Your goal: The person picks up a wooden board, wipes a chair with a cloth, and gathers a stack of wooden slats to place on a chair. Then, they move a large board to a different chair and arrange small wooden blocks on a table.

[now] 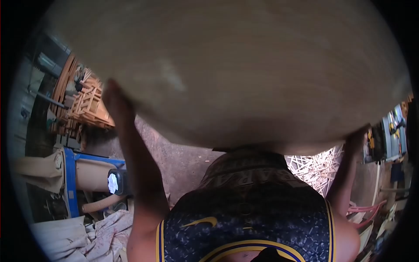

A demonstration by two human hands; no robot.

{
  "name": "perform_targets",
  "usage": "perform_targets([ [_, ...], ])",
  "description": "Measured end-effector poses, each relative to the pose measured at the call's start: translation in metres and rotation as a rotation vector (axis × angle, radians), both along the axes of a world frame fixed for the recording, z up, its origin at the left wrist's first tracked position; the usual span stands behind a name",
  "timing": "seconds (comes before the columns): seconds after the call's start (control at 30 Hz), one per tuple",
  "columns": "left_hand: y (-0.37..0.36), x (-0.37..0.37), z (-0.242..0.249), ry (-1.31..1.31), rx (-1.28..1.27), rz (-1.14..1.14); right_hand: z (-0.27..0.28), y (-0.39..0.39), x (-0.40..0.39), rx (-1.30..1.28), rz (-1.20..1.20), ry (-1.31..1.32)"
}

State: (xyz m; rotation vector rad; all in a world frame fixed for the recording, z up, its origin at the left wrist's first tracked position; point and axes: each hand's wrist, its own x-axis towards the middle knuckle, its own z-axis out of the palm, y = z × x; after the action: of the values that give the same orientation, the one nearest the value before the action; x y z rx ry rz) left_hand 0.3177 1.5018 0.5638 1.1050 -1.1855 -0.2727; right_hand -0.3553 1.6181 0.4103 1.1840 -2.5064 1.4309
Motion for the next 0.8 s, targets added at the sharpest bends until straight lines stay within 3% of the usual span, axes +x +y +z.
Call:
perform_targets([
  [0.03, -0.025, 0.004, 0.002, -0.372, 0.017, 0.014, 0.002, 0.010, 0.000, 0.104, -0.095, 0.037],
  [0.1, -0.068, -0.030, 0.009, -0.025, 0.011, -0.146, 0.010, 0.010, 0.016, 0.124, -0.216, -0.107],
  [0.17, -0.106, -0.057, 0.005, -0.115, 0.169, -0.136, 0.029, -0.006, 0.054, -0.070, -0.328, -0.459],
  [0.2, -0.139, -0.070, -0.009, 0.033, 0.083, -0.294, 0.012, -0.018, 0.057, -0.244, -0.329, -0.506],
  [0.3, -0.227, -0.095, -0.045, 0.000, 0.081, -0.369, -0.058, -0.053, 0.026, -0.263, -0.343, -0.350],
  [0.33, -0.261, -0.100, -0.060, -0.053, 0.161, -0.367, -0.094, -0.064, 0.006, -0.078, -0.409, -0.046],
  [0.37, -0.307, -0.099, -0.088, 0.128, 0.191, -0.542, -0.104, -0.091, -0.001, -0.346, -0.330, -0.468],
  [0.4, -0.346, -0.110, -0.101, 0.407, 0.218, -0.681, -0.101, -0.120, 0.000, -0.349, -0.327, -0.467],
  [0.43, -0.385, -0.119, -0.112, 0.307, 0.134, -0.714, -0.094, -0.155, 0.002, -0.360, -0.326, -0.467],
  [0.5, -0.456, -0.125, -0.113, 0.151, 0.121, -0.707, -0.083, -0.220, -0.021, -0.528, -0.212, -0.468],
  [0.53, -0.475, -0.154, -0.101, 0.206, 0.155, -0.520, -0.081, -0.245, -0.033, -0.420, -0.201, -0.388],
  [0.57, -0.503, -0.158, -0.099, -0.019, 0.192, -0.429, -0.080, -0.267, -0.046, -0.322, -0.198, -0.302],
  [0.63, -0.548, -0.189, -0.088, 0.015, 0.198, -0.453, -0.074, -0.325, -0.049, -0.273, -0.268, -0.328],
  [0.67, -0.580, -0.178, -0.093, -0.222, 0.221, -0.352, -0.068, -0.353, -0.049, -0.314, -0.235, -0.454],
  [0.73, -0.624, -0.211, -0.081, 0.084, 0.259, -0.616, -0.069, -0.413, -0.057, -0.397, -0.215, -0.618],
  [0.8, -0.680, -0.226, -0.080, 0.061, 0.328, -0.603, -0.072, -0.469, -0.072, -0.366, -0.232, -0.611],
])
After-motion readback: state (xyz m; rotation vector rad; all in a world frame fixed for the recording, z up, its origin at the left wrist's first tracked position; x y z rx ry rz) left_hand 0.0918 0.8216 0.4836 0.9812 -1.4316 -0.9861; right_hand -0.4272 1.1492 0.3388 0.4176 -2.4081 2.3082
